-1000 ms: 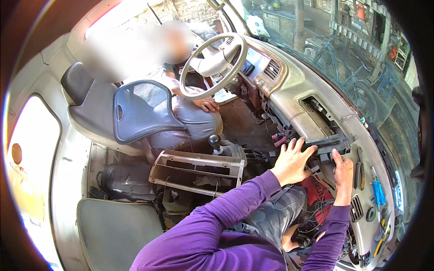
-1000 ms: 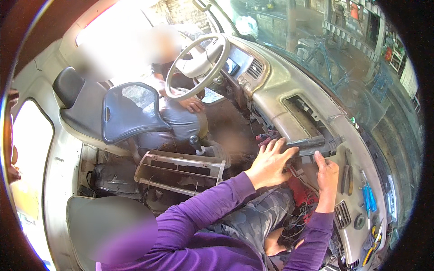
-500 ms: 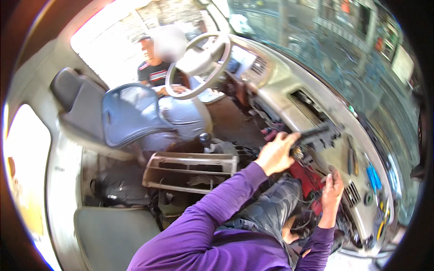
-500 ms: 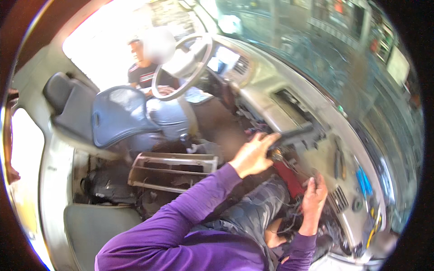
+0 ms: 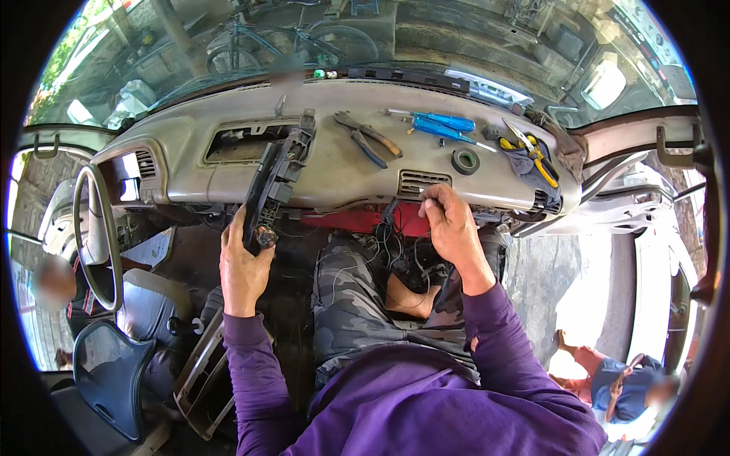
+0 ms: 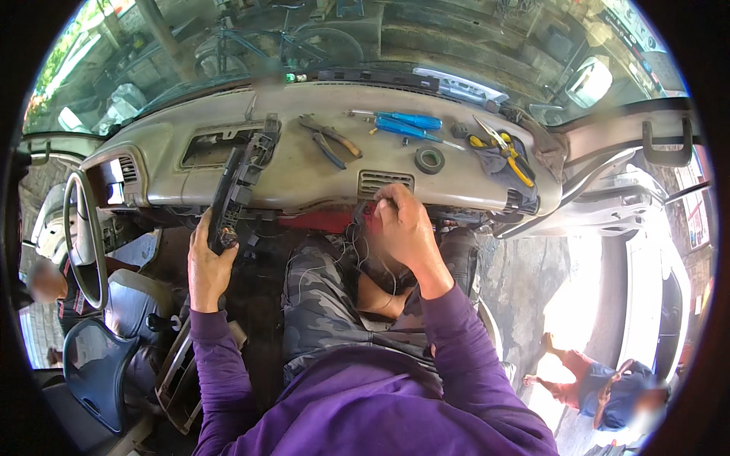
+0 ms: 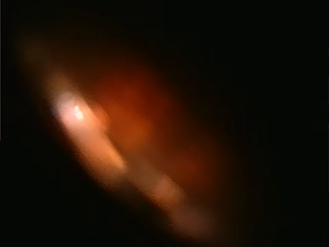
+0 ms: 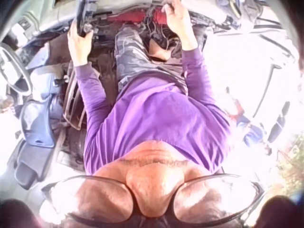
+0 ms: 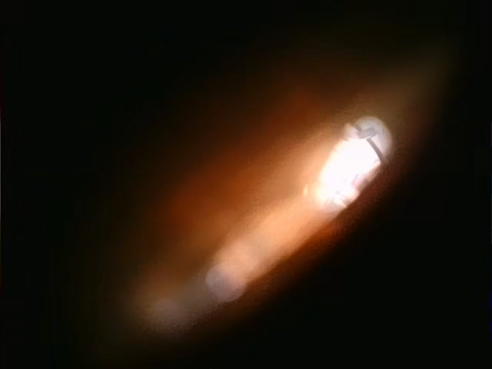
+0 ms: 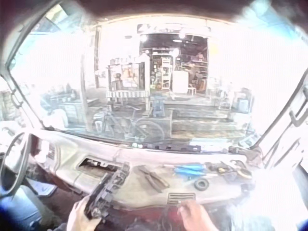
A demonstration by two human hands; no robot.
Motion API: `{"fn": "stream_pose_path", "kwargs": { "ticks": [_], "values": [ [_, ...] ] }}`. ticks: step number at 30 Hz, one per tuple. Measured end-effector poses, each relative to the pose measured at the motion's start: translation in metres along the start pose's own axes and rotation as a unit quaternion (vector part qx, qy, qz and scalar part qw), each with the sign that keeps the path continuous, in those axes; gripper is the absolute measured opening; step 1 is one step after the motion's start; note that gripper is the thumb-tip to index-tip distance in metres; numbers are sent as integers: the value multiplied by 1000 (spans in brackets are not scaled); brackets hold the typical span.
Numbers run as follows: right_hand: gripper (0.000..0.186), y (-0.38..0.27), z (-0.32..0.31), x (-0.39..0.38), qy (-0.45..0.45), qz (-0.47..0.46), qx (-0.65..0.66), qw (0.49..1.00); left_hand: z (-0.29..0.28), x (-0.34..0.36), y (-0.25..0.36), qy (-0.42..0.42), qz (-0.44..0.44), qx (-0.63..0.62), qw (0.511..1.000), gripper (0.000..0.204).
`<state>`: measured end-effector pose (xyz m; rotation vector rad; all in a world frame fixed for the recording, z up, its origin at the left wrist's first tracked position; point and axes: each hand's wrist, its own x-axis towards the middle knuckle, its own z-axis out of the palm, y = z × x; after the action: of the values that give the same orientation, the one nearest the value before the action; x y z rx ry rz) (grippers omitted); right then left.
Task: The person removes a car stereo unit from the dashboard and manipulates its wiring and connectors. They use a screwdriver to adjust components and handle a speaker while another person assists from the driver seat.
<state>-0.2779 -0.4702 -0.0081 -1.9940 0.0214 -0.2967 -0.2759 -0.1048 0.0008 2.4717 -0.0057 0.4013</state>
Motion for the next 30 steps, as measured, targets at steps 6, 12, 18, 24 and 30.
{"fn": "stream_pose_path", "kwargs": {
  "ticks": [6,12,18,24,30],
  "values": [
    [13,3,-7,17,128,-21,-91,987,1,-2,0,9,-1,14,1000,78],
    [17,6,-21,17,171,3,-53,984,5,-1,-4,15,20,16,1000,75],
    [26,-3,-41,21,202,60,-73,975,3,-3,-2,6,10,16,1000,76],
    [37,15,-59,37,247,45,-77,965,3,-2,0,2,6,10,1000,78],
    [24,12,-57,47,178,25,-90,980,4,-2,-1,7,19,14,1000,80]
  ]
}}
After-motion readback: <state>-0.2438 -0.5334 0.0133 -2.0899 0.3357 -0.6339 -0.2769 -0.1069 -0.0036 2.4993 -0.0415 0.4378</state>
